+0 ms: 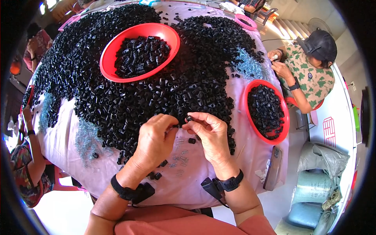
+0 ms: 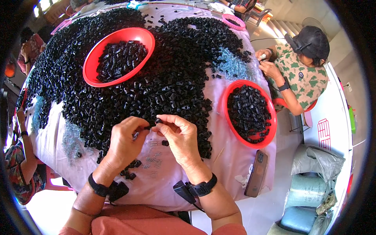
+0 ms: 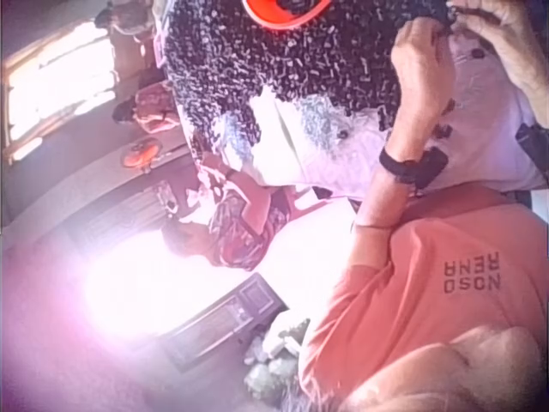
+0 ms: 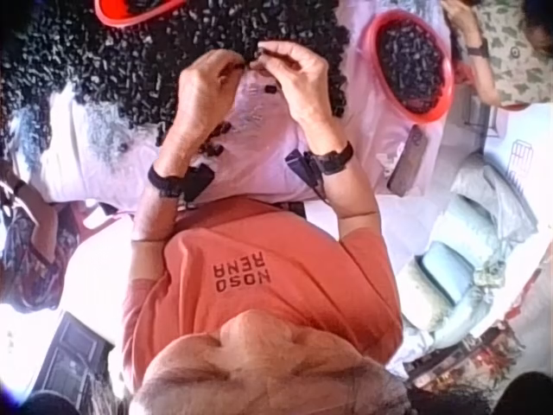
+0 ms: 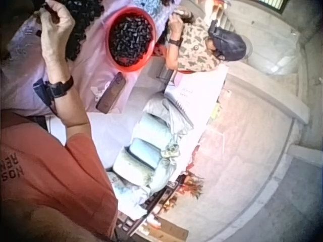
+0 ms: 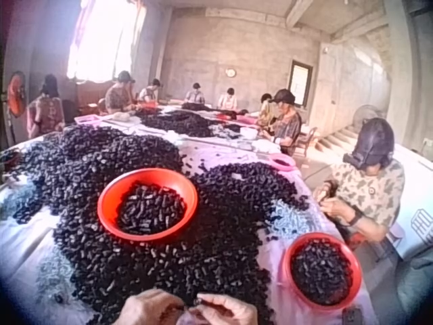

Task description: The person is manually sorting small black shoe components from a large pile on a table.

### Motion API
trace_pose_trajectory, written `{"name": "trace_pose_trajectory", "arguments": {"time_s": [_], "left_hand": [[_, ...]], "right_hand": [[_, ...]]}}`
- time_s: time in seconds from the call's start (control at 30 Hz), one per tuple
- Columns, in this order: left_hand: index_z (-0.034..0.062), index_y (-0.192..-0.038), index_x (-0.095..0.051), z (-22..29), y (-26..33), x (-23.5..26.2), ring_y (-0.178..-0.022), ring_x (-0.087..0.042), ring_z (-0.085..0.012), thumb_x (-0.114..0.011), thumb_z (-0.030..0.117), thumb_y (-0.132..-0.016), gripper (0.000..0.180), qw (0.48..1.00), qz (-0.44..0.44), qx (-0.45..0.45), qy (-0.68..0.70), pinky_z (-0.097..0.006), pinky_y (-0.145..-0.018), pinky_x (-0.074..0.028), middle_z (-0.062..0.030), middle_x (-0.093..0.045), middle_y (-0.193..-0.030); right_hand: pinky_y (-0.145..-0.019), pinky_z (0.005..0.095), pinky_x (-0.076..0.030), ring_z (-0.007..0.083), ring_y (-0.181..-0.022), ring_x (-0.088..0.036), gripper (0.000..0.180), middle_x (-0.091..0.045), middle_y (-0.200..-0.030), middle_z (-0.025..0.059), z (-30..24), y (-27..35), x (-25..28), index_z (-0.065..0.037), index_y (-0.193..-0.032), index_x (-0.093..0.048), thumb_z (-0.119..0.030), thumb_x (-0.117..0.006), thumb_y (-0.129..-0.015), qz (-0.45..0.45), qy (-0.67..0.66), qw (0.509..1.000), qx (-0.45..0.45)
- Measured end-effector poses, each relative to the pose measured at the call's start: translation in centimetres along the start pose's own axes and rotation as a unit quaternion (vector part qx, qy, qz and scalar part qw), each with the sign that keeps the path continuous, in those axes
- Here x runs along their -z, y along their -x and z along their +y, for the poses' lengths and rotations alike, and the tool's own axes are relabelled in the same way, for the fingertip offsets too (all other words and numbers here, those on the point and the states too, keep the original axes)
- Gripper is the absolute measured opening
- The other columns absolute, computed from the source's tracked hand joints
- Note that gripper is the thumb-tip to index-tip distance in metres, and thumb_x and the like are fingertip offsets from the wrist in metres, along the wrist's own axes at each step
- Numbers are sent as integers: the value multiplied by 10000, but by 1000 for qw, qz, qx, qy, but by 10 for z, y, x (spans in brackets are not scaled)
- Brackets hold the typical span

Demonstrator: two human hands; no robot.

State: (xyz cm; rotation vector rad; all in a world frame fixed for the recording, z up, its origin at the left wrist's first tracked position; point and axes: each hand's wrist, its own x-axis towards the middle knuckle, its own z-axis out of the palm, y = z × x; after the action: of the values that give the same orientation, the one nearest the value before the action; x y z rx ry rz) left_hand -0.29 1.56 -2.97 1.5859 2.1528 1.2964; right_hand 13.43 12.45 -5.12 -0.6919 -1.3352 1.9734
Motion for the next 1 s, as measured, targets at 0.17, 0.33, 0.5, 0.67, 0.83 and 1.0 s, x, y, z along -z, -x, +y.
{"name": "trace_pose_trajectory", "arguments": {"time_s": [0.17,0.33,0.5,0.67,0.83,1.0], "left_hand": [[-17,-1019,-707,12,-5,11,-801,-685,-133,-696,-46,-846,176,994,27,65,87,-276,-720,-551,-84,-713,-897],[-9,-979,-716,9,-5,3,-756,-702,-199,-705,-39,-843,140,986,65,61,141,-298,-684,-550,-115,-724,-884],[-13,-999,-717,15,-5,3,-820,-693,-151,-691,-59,-860,149,993,42,32,109,-277,-730,-553,-100,-726,-929],[-11,-975,-719,15,-5,0,-836,-719,-213,-696,-60,-854,132,994,67,4,88,-302,-736,-563,-129,-730,-943],[-14,-971,-723,16,-4,-1,-859,-732,-269,-688,-74,-853,137,995,77,-20,61,-330,-745,-575,-152,-727,-963],[-13,-1047,-696,14,-4,3,-877,-701,-331,-710,-53,-803,247,996,48,-71,37,-376,-722,-587,-169,-689,-1041]], "right_hand": [[-777,245,-580,137,-858,-725,200,-752,-936,95,-2,2,-1,25,-1124,-705,10,-690,-925,-4,26,1000,-16],[-777,237,-574,126,-859,-722,199,-753,-939,94,-3,3,-5,26,-1113,-708,20,-698,-915,-18,52,998,-11],[-797,242,-581,128,-872,-718,199,-748,-948,92,-5,6,-7,34,-1102,-707,35,-711,-903,-25,59,998,-16],[-796,256,-590,132,-854,-720,191,-746,-944,95,-1,5,-6,35,-1104,-706,30,-704,-913,-24,49,998,-11],[-785,258,-593,132,-836,-721,185,-746,-934,92,-2,6,-6,35,-1101,-707,19,-706,-917,-25,43,999,-13],[-753,249,-583,123,-817,-709,170,-742,-923,85,0,7,-6,35,-1081,-714,12,-715,-913,-9,29,1000,3]]}}
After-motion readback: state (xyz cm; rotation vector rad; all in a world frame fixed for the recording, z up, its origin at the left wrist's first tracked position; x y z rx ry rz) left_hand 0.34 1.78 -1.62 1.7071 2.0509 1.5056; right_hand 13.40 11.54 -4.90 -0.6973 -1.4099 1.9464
